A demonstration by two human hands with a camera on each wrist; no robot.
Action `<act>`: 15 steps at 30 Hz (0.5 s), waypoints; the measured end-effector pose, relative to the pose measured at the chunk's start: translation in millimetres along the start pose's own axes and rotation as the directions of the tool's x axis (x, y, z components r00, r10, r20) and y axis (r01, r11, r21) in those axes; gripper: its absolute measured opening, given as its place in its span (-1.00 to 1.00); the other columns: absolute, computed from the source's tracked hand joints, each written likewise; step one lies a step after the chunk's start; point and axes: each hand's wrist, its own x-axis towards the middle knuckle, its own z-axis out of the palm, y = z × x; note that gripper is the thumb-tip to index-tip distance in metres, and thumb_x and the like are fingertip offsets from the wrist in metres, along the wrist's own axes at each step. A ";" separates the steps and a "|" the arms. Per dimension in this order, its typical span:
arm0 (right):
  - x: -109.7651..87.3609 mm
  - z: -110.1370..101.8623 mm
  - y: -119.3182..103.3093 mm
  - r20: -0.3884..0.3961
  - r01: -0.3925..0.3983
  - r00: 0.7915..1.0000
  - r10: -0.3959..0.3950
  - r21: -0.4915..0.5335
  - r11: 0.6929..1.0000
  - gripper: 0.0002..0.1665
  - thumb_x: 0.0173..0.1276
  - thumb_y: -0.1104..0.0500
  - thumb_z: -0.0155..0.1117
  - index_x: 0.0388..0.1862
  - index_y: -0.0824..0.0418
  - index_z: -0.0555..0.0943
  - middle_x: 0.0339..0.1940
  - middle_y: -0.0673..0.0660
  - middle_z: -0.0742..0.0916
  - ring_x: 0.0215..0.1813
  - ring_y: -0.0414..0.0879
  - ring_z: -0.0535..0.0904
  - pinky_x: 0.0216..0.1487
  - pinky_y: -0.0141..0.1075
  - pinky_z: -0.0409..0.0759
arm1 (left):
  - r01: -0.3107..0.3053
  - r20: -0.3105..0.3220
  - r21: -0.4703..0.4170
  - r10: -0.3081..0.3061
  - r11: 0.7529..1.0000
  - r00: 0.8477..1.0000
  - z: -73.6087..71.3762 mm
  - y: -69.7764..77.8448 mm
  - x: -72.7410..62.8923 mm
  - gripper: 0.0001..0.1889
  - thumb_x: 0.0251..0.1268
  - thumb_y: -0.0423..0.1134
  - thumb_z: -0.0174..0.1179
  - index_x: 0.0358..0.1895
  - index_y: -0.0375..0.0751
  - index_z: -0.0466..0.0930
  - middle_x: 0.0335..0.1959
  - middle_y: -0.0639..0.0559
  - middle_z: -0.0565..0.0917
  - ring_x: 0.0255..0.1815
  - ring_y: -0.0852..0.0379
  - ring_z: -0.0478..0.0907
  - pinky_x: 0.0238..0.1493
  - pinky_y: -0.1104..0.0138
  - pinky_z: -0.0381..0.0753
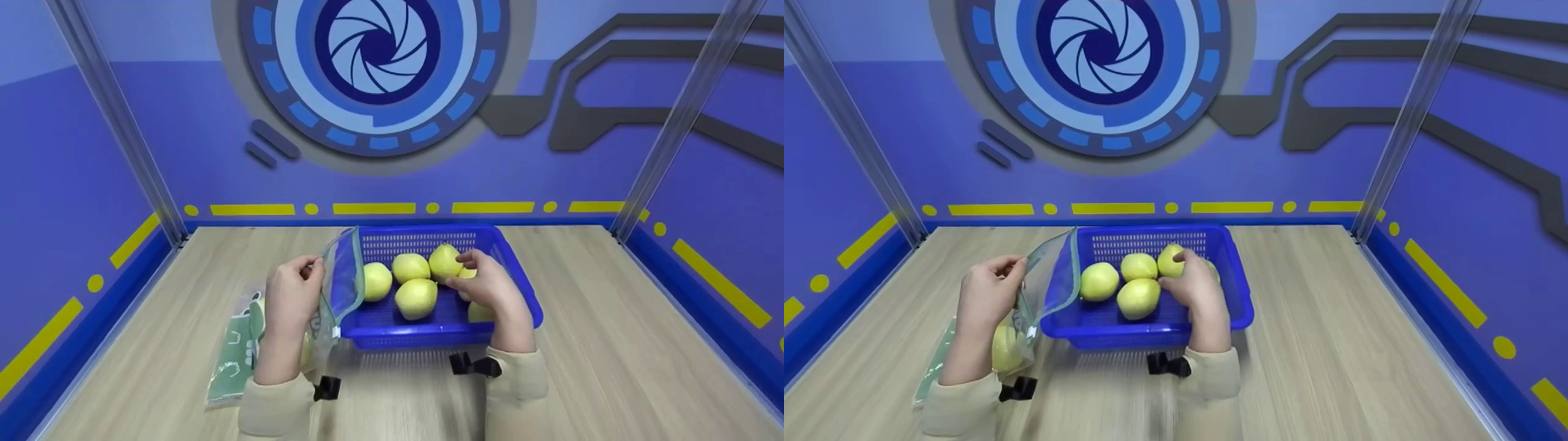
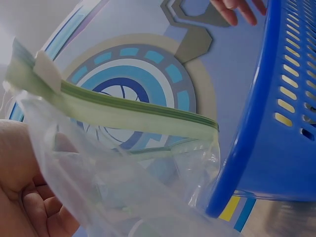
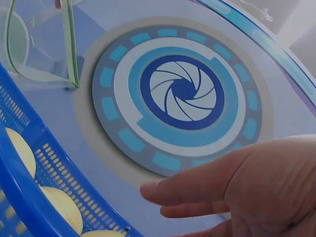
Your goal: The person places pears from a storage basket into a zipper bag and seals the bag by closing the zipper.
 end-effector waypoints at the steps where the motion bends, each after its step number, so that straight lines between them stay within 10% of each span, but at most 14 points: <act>1: -0.3 -1.0 2.3 0.000 -0.009 1.000 0.009 -0.013 1.000 -0.36 0.34 0.09 0.41 0.32 0.34 0.49 0.35 0.47 0.58 0.37 0.36 0.50 0.38 0.16 0.44 | 0.000 -0.001 0.000 0.000 1.000 1.000 -0.1 -0.1 0.0 -0.75 0.42 -0.24 0.18 -0.14 -0.31 0.81 -0.48 -0.08 0.68 -0.44 0.06 0.53 -0.31 0.27 0.47; 15: -2.2 -4.5 20.6 0.065 -0.112 0.990 0.125 -0.174 0.978 -0.29 0.15 0.07 0.53 0.18 0.45 0.56 0.13 0.39 0.69 0.11 0.21 0.60 0.24 0.07 0.52 | 0.010 0.007 0.009 -0.010 1.000 1.000 0.9 -0.8 -0.1 -0.76 0.43 -0.22 0.18 -0.16 -0.28 0.81 -0.54 -0.02 0.63 -0.48 0.08 0.50 -0.35 0.28 0.44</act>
